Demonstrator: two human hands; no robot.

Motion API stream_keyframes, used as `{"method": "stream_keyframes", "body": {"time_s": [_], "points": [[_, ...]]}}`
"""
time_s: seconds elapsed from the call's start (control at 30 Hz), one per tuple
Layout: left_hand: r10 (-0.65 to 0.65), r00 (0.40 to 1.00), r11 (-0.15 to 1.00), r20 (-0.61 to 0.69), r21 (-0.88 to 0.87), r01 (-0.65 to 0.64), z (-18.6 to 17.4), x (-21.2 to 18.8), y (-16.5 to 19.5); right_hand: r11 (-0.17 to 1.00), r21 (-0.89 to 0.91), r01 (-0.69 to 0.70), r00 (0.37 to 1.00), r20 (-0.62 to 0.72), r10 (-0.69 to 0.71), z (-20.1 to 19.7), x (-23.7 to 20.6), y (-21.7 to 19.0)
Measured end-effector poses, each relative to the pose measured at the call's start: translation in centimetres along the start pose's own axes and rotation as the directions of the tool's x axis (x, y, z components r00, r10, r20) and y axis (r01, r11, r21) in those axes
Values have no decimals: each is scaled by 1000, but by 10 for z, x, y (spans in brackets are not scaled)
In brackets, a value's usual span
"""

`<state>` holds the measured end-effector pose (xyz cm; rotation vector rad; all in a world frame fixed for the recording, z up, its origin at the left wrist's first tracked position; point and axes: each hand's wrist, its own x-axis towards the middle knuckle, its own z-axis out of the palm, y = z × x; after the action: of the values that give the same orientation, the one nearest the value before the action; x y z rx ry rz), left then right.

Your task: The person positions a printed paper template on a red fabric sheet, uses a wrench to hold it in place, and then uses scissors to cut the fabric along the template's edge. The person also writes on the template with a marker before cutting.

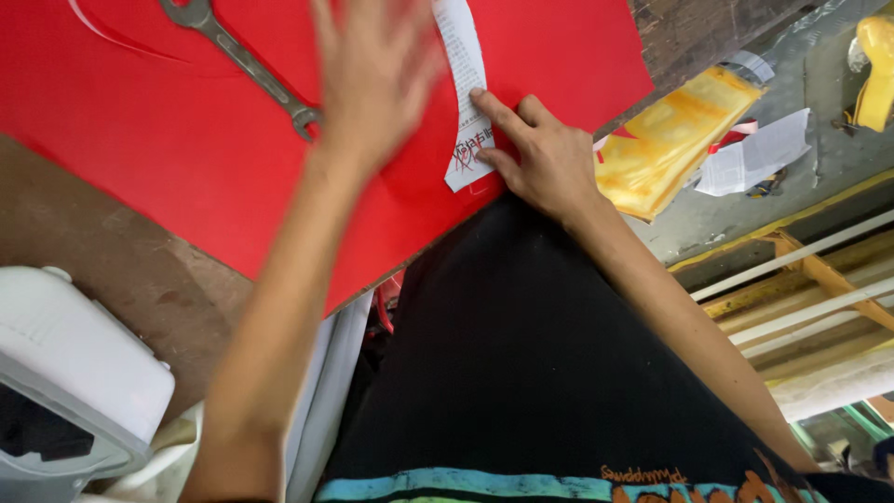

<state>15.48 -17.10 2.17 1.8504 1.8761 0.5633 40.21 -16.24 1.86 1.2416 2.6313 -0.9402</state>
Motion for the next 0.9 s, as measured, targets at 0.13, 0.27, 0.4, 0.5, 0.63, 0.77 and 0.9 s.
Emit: {"method": "stream_keyframes", "body": {"time_s": [0.13,0.27,0.4,0.5,0.63,0.77,0.9], "points": [[76,978,995,196,-78,-62,26,-48,5,999,19,29,999,-32,-29,3,-2,0],[63,955,997,289,-48,-52,39,-69,-11,999,8,40,999,-26,-40,8,-10,-1],[122,964,991,238,19,-131,29,-65,-7,989,133,62,996,-76,-52,3,-26,5],[107,959,994,261,-17,-107,21,-62,0,971,238,18,984,-176,25,1,-35,15],[105,956,994,275,1,-110,20,-67,2,954,290,-73,958,-244,147,-1,-40,29],[77,953,996,292,21,-87,21,-67,1,966,258,-24,946,-307,106,-5,-34,25],[83,953,991,291,75,-109,12,-63,6,968,244,56,951,-309,22,-8,-20,-2]]}}
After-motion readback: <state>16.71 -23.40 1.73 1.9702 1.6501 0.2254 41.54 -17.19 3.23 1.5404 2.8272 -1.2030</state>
